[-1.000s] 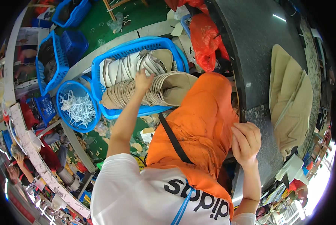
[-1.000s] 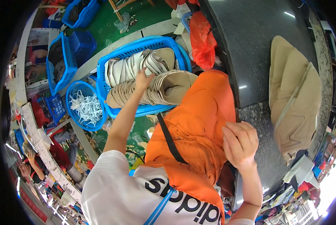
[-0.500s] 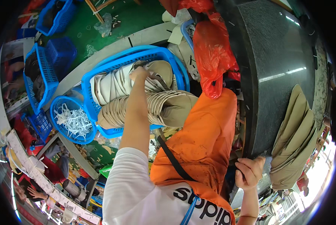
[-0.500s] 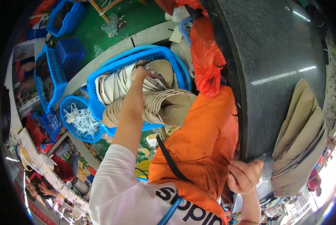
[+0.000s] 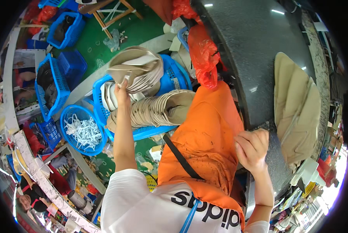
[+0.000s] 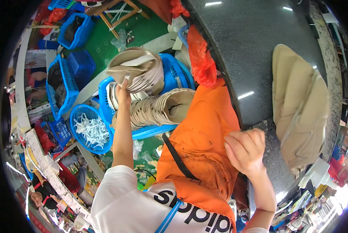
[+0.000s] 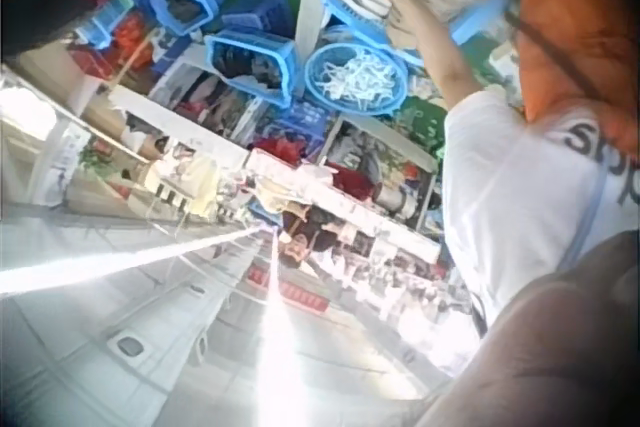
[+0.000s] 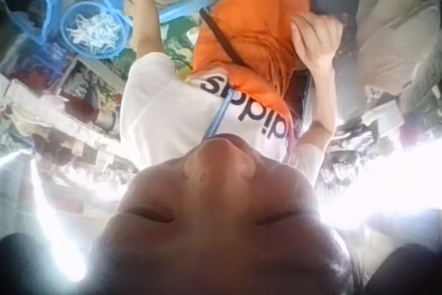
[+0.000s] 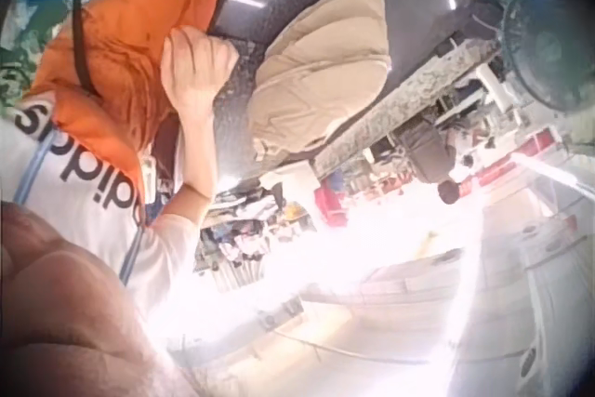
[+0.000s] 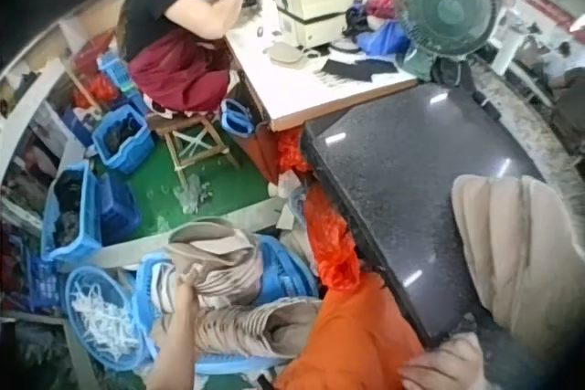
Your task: The person shapes shoe components by hand, retrieves shoe lining pieces from a basket onto the table, and applies adhesive to the shoe parts using an applicator tool before pressing them together.
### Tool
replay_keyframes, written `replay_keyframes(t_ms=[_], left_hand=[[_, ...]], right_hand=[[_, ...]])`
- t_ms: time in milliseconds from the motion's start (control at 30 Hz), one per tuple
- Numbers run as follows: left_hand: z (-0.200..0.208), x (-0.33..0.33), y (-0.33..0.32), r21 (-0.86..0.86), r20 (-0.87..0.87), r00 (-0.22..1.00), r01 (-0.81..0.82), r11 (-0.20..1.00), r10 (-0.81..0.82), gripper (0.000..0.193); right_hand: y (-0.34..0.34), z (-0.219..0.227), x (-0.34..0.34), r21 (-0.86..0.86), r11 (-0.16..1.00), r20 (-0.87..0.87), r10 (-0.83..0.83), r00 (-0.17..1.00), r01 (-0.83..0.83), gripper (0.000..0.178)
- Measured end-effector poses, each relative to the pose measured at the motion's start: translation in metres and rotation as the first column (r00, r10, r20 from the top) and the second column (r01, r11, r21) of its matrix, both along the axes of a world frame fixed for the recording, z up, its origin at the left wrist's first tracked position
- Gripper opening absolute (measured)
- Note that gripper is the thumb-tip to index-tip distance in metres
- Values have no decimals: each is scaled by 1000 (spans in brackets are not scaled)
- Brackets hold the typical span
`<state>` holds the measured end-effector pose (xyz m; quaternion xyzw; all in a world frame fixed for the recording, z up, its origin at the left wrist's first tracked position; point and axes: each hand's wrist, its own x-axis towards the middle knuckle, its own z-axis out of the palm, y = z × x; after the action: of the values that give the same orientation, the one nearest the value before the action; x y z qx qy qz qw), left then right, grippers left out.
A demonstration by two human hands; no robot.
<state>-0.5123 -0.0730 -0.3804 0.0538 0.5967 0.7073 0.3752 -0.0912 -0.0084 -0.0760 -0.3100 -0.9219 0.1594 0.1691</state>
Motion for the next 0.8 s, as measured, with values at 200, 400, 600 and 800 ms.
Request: replay_keyframes(t_ms=[200,400,600,800], left_hand=[[133,47,22,405,275,924,140,903,-267,33],[318,236,77,440,419,631,488,754,-653,38],[399,407,89,606,174,261,732,312,-950,35],[383,563,78,386,121,-143,918,-86,-982,46]], right_hand=[[-29,29,15,-329,943,-147,-99,984,46,56],[-35,80,37,-358,933,-632,-267,727,32,113],[-52,133,157,-620,747,-774,-633,-30,241,66],[-16,69,368,-601,549,-796,-481,-368,581,50]])
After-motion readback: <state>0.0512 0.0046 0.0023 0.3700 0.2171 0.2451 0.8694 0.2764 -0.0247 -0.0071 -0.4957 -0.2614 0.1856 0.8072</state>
